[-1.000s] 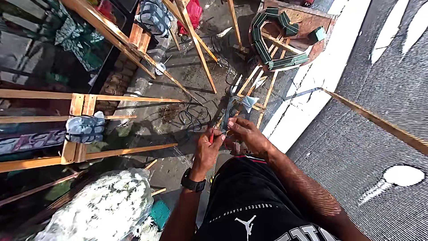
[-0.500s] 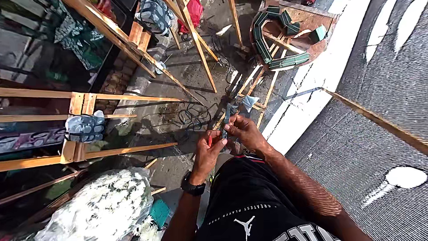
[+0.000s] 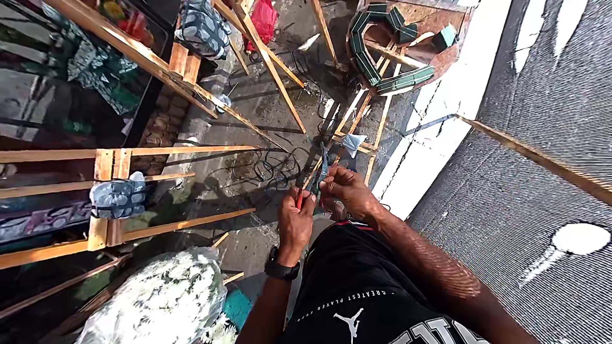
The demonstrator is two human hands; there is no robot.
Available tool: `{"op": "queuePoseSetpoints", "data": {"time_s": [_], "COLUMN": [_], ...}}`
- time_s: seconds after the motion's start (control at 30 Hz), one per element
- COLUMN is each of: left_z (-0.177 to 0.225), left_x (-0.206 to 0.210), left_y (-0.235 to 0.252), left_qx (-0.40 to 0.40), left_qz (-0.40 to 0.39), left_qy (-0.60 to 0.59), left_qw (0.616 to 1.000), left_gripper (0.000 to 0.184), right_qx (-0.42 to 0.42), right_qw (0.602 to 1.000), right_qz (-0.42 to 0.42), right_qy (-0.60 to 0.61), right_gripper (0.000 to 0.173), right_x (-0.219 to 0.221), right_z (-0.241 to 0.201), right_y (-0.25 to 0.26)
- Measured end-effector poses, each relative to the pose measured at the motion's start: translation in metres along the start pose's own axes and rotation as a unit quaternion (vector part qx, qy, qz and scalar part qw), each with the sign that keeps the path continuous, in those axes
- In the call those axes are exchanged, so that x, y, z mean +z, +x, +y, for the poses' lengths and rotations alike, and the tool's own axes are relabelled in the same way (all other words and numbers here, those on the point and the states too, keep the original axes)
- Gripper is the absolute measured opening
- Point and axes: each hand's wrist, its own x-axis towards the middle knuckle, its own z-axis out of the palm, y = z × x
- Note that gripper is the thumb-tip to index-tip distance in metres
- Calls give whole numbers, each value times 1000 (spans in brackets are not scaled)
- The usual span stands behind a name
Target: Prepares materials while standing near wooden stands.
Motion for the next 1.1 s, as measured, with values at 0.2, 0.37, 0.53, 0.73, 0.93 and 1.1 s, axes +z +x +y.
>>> {"op": "queuePoseSetpoints", "data": {"time_s": [0.2, 0.37, 0.53, 0.73, 0.93, 1.1], "left_z": [4, 1, 1, 2, 7, 8], "left_x": [3, 2, 0, 1, 6, 12], "left_y": [-2, -5, 1, 5, 3, 1], "left_qx": [12, 44, 14, 20, 23, 24], "left_qz": [12, 7, -59, -76, -45, -16], "left_qy": [72, 21, -143, -93, -11, -3], "left_qw": [997, 999, 988, 993, 999, 1000], "left_gripper": [14, 12, 29, 17, 14, 7], "right_qx": [14, -10, -22, -36, -32, -50], "right_qw": [995, 995, 997, 994, 998, 996], "right_qz": [-15, -33, -75, -70, -37, -53], "right_qy": [96, 92, 18, -72, -46, -60], "right_gripper": [19, 37, 36, 30, 30, 14], "right_x": [7, 2, -6, -14, -18, -17], "right_z": [6, 8, 1, -2, 4, 3], "right_y": [-5, 0, 0, -3, -5, -6]}}
